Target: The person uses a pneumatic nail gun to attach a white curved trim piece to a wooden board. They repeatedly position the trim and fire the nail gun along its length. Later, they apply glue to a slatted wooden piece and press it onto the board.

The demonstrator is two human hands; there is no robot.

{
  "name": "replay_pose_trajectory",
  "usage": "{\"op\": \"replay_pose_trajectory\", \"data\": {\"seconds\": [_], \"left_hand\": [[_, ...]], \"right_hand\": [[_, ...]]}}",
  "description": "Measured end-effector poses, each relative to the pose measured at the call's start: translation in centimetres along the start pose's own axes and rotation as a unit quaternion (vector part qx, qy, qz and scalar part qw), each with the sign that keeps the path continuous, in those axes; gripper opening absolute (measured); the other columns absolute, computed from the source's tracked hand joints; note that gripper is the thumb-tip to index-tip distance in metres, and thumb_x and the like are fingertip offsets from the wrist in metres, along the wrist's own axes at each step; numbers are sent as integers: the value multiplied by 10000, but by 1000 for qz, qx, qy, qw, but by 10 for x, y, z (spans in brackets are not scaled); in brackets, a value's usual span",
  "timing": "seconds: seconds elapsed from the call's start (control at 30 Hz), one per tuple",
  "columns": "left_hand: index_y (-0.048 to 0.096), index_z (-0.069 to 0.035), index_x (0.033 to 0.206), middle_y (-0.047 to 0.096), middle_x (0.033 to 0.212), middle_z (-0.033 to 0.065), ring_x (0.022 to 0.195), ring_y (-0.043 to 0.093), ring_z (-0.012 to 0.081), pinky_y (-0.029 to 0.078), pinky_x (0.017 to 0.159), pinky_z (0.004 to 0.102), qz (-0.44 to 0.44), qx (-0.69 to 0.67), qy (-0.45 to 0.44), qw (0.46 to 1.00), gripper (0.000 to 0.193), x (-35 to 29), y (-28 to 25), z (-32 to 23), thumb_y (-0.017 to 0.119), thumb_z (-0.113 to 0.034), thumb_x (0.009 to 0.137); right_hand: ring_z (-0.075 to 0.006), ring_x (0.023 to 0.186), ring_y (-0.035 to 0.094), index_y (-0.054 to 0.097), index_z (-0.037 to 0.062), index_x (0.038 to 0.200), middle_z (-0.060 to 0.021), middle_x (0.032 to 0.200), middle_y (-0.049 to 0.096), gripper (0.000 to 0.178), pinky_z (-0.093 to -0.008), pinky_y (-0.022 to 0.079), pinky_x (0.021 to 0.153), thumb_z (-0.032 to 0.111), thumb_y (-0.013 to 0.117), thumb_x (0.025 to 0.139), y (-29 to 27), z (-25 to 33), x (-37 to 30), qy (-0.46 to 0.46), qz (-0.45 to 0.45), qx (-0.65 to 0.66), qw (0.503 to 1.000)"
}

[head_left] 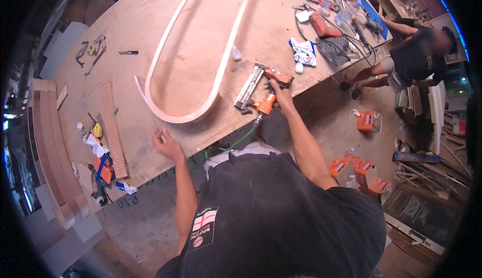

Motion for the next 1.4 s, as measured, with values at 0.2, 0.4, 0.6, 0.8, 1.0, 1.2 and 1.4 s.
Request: {"op": "replay_pose_trajectory", "data": {"seconds": [0.2, 0.4, 0.6, 0.8, 1.0, 1.2, 1.4], "left_hand": [[650, 48, 873, 627, 733, 57, 676, 575, 134, 474, 622, 307, 16, 26, -64, 997, 203, -132, -60, 0, 695, -111, 990], [629, 1, 819, 531, 641, -4, 582, 476, 101, 411, 547, 305, 78, 76, -86, 990, 253, -180, -83, -28, 625, -142, 1028], [568, 14, 792, 421, 626, 53, 621, 405, 119, 371, 564, 343, 145, 92, -21, 985, 327, -182, -32, -60, 610, -201, 1035], [383, -24, 697, 311, 641, 11, 624, 320, 99, 290, 552, 329, 276, 53, -31, 959, 457, -183, -8, -69, 683, -187, 1001], [448, 24, 707, 383, 631, 66, 609, 368, 121, 323, 554, 350, 391, -6, 17, 920, 401, -148, -5, -43, 732, -141, 939], [665, 48, 800, 624, 714, 117, 671, 589, 187, 458, 653, 329, 460, -10, 67, 885, 171, -121, -11, -44, 734, -79, 891], [690, 34, 841, 663, 756, 97, 719, 609, 165, 478, 713, 313, 419, 31, 40, 906, 121, -107, -27, -37, 716, -69, 900]], "right_hand": [[-176, 648, 682, 710, -54, 945, -81, 795, 698, 588, -333, 540, 502, 533, 723, 923, -3, -7, -1, -123, 67, -40, 989], [-377, 764, 758, 759, -91, 896, -285, 752, 715, 785, -487, 567, 745, 683, 634, 909, -18, -3, 0, -95, 72, -278, 953], [-349, 743, 748, 740, -12, 758, -220, 699, 703, 741, -468, 562, 719, 709, 645, 903, -28, 12, -18, -111, 51, -312, 942], [-486, 942, 700, 757, 45, 961, -270, 977, 733, 509, -556, 529, 823, 478, 502, 1040, -66, 36, -21, -171, -76, -294, 937], [-322, 945, 751, 752, 54, 1131, -177, 1001, 779, 363, -425, 559, 848, 325, 769, 890, -120, 67, 56, -155, -239, -227, 931], [-335, 1099, 710, 751, 36, 1116, -200, 1152, 751, 535, -442, 541, 963, 454, 841, 793, -102, 81, 78, -75, -192, -356, 912], [-255, 873, 746, 766, 9, 1016, -148, 981, 777, 435, -380, 563, 810, 330, 888, 748, -135, 55, 102, -104, -49, -421, 900]]}}
Point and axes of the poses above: each hand's wrist, its own x-axis towards the middle knuckle, its own y-axis out of the palm, z = x × y, the point moved 2 cm from there along x, towards the middle knuckle
